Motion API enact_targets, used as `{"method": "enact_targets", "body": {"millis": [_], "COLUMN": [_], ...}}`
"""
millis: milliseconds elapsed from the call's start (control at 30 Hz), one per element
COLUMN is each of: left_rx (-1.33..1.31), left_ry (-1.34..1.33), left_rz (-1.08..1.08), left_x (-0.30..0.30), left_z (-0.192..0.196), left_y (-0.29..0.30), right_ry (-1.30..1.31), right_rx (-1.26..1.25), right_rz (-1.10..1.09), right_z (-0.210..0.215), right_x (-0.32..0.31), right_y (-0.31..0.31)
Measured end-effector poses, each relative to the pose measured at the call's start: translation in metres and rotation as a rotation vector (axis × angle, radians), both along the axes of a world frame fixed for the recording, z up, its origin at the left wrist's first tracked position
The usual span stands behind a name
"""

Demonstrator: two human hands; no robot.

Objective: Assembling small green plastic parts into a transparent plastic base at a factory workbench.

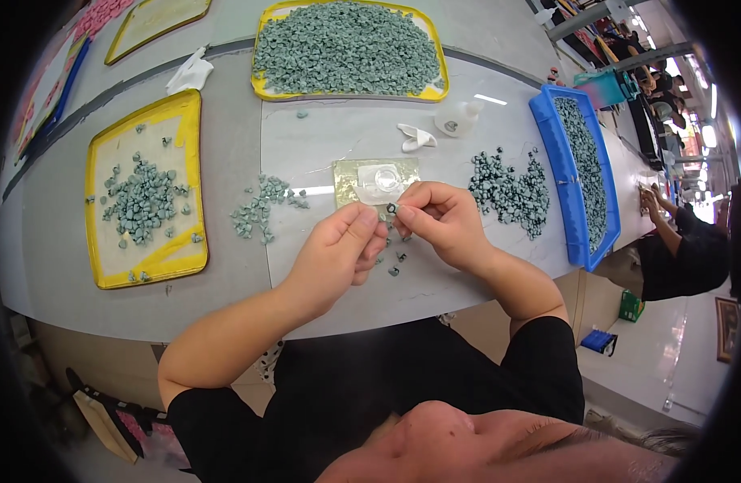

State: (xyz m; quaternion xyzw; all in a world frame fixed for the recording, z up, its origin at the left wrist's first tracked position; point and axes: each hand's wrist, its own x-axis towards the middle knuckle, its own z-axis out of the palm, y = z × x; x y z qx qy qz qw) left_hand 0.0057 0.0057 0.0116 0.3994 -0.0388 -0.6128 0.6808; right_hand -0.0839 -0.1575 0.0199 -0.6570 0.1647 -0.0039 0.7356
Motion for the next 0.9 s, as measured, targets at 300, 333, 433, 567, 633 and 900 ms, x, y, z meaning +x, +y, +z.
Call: {"method": "enact_targets", "body": {"millis": [300,333,433,567,633,900], "left_rx": [-0.008,-0.01,-0.024,-0.011,-0.028,-0.028], "left_ry": [0.005,0.006,0.028,0.039,0.033,0.044], "left_rz": [-0.002,-0.004,-0.013,-0.019,-0.033,-0.024], "left_x": [0.001,0.001,0.002,0.0,0.0,-0.002], "left_z": [-0.004,-0.004,-0.006,-0.007,-0.007,-0.005], "left_y": [-0.001,-0.002,-0.002,-0.004,-0.005,-0.004], "right_ry": [0.059,-0.082,-0.417,-0.774,-0.791,-0.872], "right_rx": [0.155,-0.091,-0.602,-1.008,-1.038,-1.143], "right_rz": [-0.029,-0.022,0.011,0.088,0.103,0.213], "right_z": [-0.005,-0.007,-0.009,-0.009,-0.01,-0.007], "right_x": [0.001,0.001,0.002,0.005,0.005,0.006], "right_y": [-0.003,-0.002,-0.005,-0.009,-0.011,-0.014]}}
